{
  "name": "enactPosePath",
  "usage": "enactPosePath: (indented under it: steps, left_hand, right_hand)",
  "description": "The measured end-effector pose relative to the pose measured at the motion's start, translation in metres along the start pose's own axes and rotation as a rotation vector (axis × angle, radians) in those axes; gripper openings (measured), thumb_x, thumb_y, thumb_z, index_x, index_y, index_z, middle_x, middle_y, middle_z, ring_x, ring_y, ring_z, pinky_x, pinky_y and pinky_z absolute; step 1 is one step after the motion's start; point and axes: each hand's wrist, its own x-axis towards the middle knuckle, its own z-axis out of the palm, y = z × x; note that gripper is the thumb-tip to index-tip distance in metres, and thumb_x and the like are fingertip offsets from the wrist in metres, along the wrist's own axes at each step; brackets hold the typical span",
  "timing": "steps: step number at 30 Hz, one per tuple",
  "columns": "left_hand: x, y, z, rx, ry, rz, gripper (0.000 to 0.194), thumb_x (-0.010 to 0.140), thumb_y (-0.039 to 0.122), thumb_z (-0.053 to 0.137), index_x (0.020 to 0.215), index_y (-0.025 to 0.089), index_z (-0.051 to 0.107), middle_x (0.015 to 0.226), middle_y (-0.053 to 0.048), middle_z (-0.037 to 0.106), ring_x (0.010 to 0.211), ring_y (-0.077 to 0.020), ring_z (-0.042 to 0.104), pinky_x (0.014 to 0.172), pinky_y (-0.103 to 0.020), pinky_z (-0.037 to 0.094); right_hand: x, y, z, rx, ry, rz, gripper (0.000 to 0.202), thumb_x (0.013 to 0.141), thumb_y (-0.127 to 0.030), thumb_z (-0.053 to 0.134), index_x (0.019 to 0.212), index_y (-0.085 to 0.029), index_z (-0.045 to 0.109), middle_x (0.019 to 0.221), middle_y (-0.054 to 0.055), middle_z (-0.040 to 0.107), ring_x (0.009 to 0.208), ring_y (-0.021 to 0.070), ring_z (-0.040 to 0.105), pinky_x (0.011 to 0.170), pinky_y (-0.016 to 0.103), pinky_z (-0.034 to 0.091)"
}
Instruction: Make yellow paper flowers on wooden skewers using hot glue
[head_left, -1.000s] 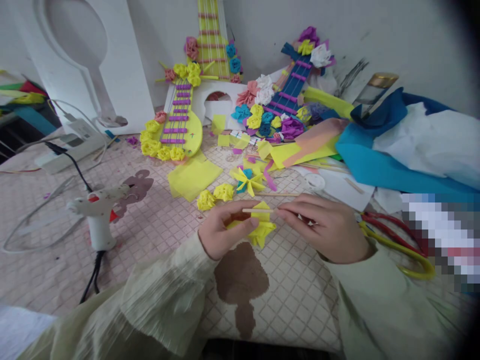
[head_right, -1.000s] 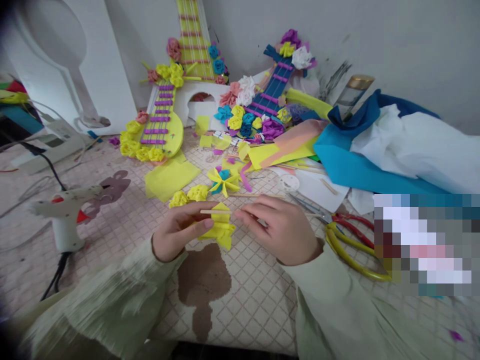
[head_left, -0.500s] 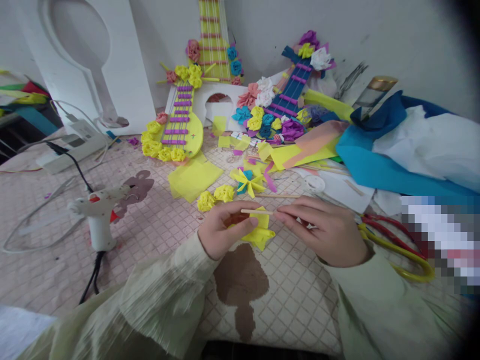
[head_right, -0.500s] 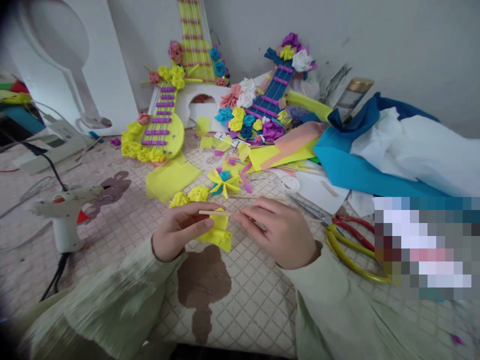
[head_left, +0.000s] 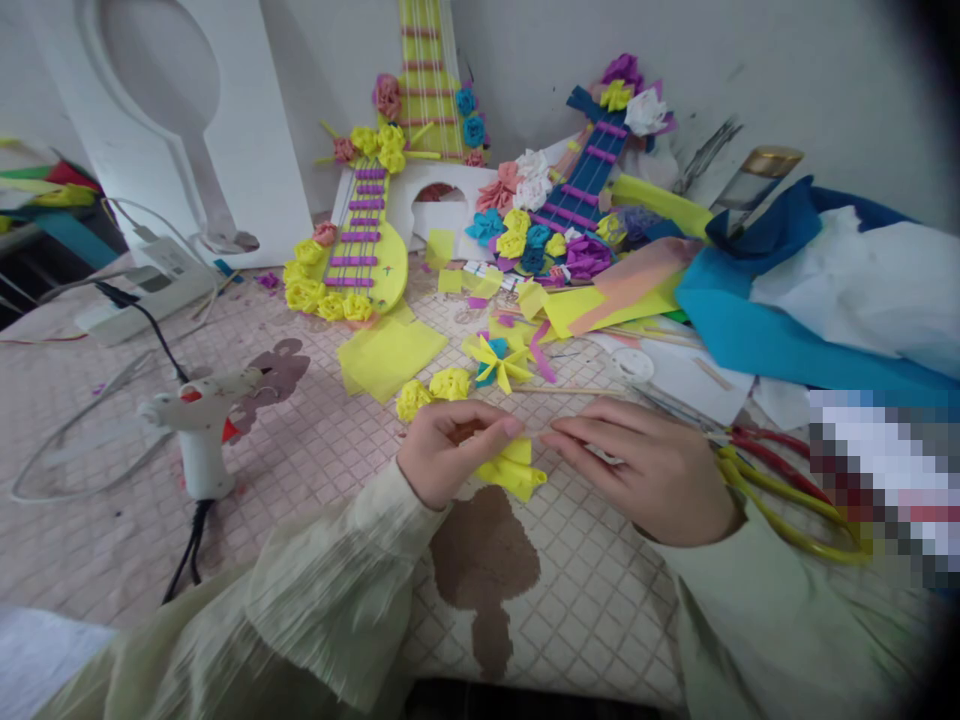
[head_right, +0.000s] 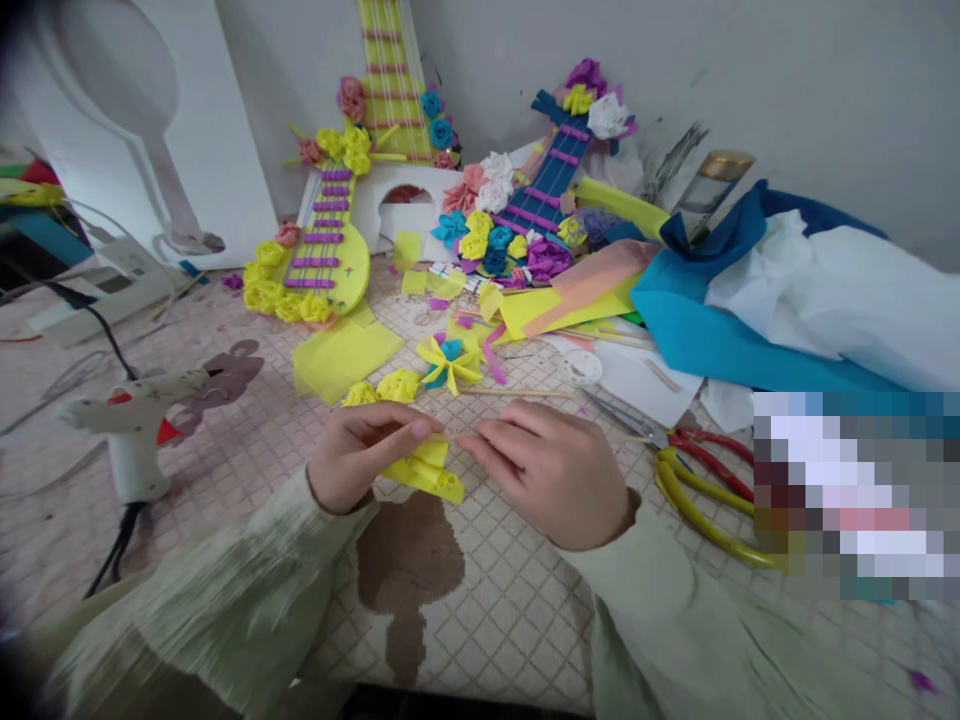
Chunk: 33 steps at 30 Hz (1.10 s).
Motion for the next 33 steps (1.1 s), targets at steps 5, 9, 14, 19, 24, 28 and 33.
enactPosePath:
  steps: [5,9,14,19,24,28,33]
  left_hand:
    - [0.0,-0.004,0.0,-0.033,-0.027,-0.001,0.013,0.069,0.027,0.064,0.071,0.014,0.068,0.069,-0.005,0.069,0.063,-0.0122,0.061,0.058,-0.023,0.05]
    - [0.0,-0.006,0.0,0.0,-0.031,0.031,0.012,0.07,0.025,0.063,0.073,0.014,0.068,0.07,-0.005,0.069,0.064,-0.0132,0.061,0.06,-0.024,0.051]
    - [-0.001,-0.007,-0.001,0.069,-0.053,0.094,0.012,0.072,0.023,0.061,0.077,0.015,0.068,0.074,-0.005,0.069,0.068,-0.0143,0.062,0.063,-0.025,0.051]
    - [0.0,-0.007,-0.002,0.079,-0.068,0.114,0.013,0.073,0.021,0.059,0.081,0.016,0.068,0.08,-0.005,0.069,0.074,-0.0148,0.063,0.068,-0.026,0.052]
    - [0.003,-0.009,-0.003,0.076,-0.06,0.1,0.016,0.074,0.024,0.059,0.082,0.015,0.068,0.082,-0.006,0.07,0.072,-0.0154,0.064,0.067,-0.026,0.053]
    - [0.009,-0.012,-0.004,0.178,-0.01,0.15,0.019,0.074,0.026,0.058,0.084,0.013,0.067,0.083,-0.008,0.07,0.074,-0.0163,0.065,0.068,-0.025,0.053]
    - [0.019,-0.013,-0.004,0.277,-0.058,0.258,0.018,0.075,0.022,0.054,0.085,0.013,0.065,0.083,-0.008,0.07,0.075,-0.0158,0.065,0.071,-0.026,0.053]
  right_hand:
    - [-0.001,-0.002,-0.002,-0.019,-0.001,0.013,0.018,0.08,-0.026,0.055,0.069,-0.016,0.066,0.067,0.004,0.065,0.06,0.0118,0.06,0.056,0.023,0.044]
    - [-0.001,-0.002,-0.001,0.012,-0.072,0.067,0.02,0.081,-0.028,0.052,0.073,-0.017,0.066,0.066,0.003,0.064,0.058,0.0115,0.058,0.054,0.024,0.043]
    - [-0.001,-0.003,0.002,0.091,-0.163,0.146,0.021,0.083,-0.029,0.048,0.08,-0.017,0.065,0.069,0.003,0.064,0.06,0.0121,0.057,0.056,0.025,0.044]
    - [0.0,-0.005,0.003,0.119,-0.136,0.16,0.02,0.083,-0.028,0.048,0.079,-0.017,0.065,0.07,0.003,0.064,0.061,0.0123,0.057,0.055,0.024,0.043]
    - [0.002,-0.005,0.004,0.094,-0.094,0.18,0.02,0.082,-0.028,0.05,0.077,-0.018,0.066,0.071,0.003,0.064,0.059,0.0113,0.055,0.057,0.024,0.042]
    - [0.01,0.0,0.008,0.145,-0.118,0.222,0.021,0.082,-0.03,0.049,0.08,-0.017,0.067,0.073,0.004,0.064,0.056,0.0108,0.052,0.058,0.025,0.042]
    - [0.029,0.007,0.011,0.412,-0.267,0.331,0.022,0.079,-0.03,0.052,0.086,-0.015,0.067,0.077,0.004,0.066,0.055,0.0092,0.054,0.052,0.022,0.043]
